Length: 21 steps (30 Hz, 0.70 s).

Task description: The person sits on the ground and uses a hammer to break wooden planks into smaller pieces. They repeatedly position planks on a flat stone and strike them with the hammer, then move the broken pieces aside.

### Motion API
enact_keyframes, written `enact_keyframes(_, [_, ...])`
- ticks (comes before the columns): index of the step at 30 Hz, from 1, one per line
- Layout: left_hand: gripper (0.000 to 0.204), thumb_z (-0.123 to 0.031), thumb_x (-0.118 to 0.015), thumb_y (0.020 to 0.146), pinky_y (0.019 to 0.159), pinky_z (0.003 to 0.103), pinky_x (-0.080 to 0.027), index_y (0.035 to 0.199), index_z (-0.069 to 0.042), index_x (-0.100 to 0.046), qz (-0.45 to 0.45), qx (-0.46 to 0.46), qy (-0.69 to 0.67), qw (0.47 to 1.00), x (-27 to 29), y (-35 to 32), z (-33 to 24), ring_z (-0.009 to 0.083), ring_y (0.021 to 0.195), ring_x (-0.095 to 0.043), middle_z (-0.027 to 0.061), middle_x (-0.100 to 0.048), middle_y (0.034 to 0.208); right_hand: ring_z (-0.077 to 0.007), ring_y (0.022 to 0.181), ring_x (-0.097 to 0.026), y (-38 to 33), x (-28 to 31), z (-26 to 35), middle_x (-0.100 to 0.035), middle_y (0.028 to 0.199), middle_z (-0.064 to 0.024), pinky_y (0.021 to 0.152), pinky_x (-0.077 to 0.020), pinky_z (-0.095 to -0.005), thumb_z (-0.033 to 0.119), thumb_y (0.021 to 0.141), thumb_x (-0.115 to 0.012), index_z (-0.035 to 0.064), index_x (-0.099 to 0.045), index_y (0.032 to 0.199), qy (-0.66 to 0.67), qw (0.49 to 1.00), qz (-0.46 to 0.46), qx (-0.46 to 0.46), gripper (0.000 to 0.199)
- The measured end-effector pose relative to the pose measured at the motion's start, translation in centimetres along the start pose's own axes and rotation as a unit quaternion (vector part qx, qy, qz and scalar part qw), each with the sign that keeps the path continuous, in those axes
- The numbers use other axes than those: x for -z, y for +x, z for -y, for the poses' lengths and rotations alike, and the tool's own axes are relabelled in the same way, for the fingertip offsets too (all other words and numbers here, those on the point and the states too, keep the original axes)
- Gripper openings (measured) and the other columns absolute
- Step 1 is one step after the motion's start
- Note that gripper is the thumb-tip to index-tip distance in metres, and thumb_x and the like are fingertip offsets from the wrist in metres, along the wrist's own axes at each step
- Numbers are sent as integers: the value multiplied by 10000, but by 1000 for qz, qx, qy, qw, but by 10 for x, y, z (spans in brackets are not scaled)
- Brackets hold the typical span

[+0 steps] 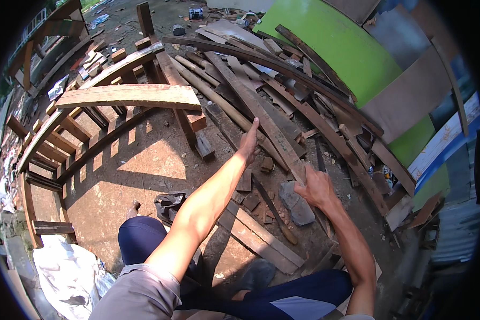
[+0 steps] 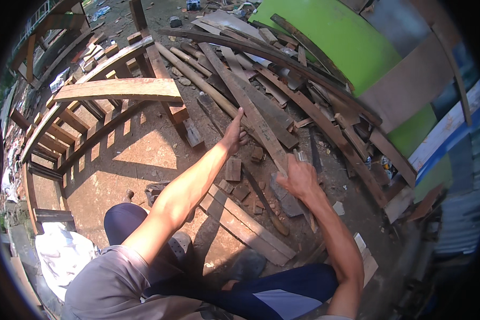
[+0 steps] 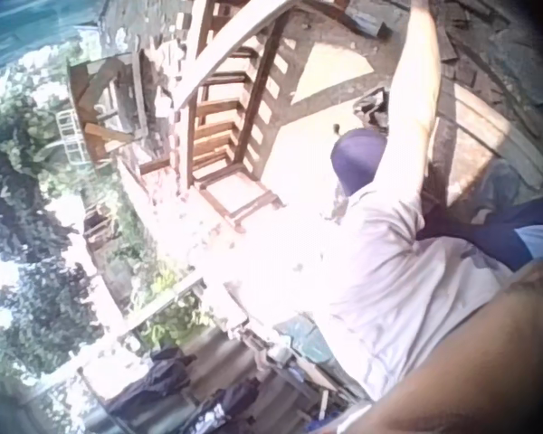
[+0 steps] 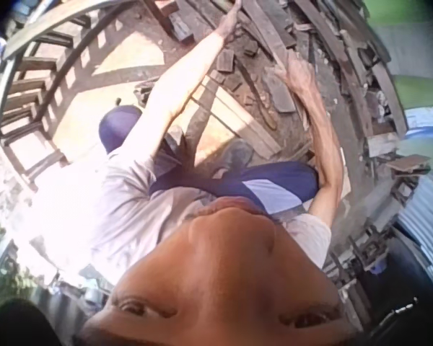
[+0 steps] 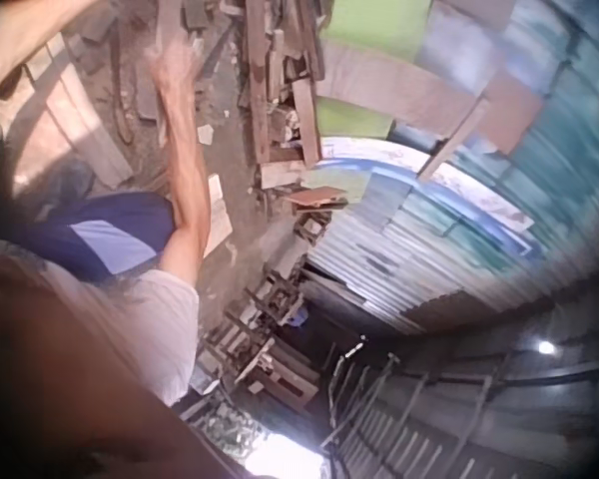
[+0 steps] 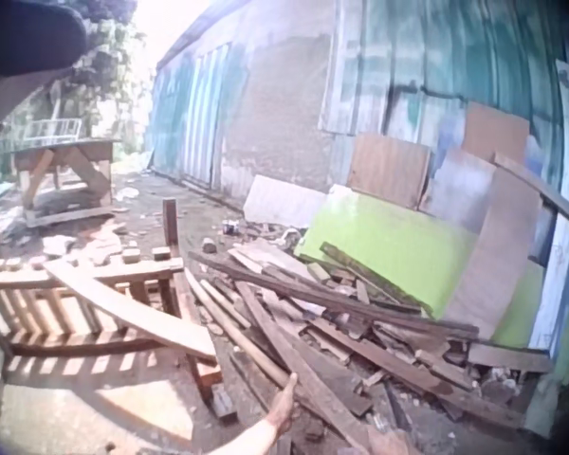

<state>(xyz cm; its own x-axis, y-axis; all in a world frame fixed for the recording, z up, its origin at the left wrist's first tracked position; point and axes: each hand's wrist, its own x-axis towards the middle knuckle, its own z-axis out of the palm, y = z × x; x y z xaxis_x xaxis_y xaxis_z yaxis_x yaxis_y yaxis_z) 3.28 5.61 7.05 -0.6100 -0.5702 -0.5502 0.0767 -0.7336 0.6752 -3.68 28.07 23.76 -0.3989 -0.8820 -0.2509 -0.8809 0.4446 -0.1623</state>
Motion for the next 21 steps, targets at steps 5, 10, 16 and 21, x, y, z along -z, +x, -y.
enact_keyframes(5, [1196, -785, -600, 757, 1172, 567, -144, 1549, -34, -111, 102, 8, -160, 982, -48, -8, 11, 392, 1465, -164, 252, -137, 1584, -385, 1088, -628, -48, -7, -59, -623, 1190, -253, 931, -515, -453, 211, 758, -719, -40, -490, 1271, -218, 953, -183, 104, 615])
enact_keyframes(10, [964, -702, -626, 807, 1118, 578, -297, 1467, -58, -343, 159, 6, -301, 940, -99, 2, -8, 376, 1345, -382, 200, -375, 1492, -356, 1145, -603, -60, 20, -50, -579, 1274, -197, 969, -491, -481, 199, 754, -730, -11, -484, 1300, -308, 928, -184, 102, 635])
enact_keyframes(16, [844, -674, -559, 871, 1071, 581, -363, 1421, -52, -404, 202, -48, -353, 912, -109, -4, -3, 364, 1296, -452, 180, -457, 1434, -350, 977, -625, -46, 27, -18, -575, 1069, -151, 831, -523, -503, 384, 727, -774, 32, -462, 1331, -266, 944, -90, -176, 765])
enact_keyframes(21, [869, -737, -446, 884, 1065, 602, -356, 1419, -53, -410, 252, -17, -441, 861, -109, 0, 21, 385, 1290, -451, 188, -476, 1408, -365, 1006, -632, -43, -9, -48, -601, 1094, -179, 803, -517, -504, 427, 728, -771, 76, -474, 1349, -270, 935, -119, -197, 773])
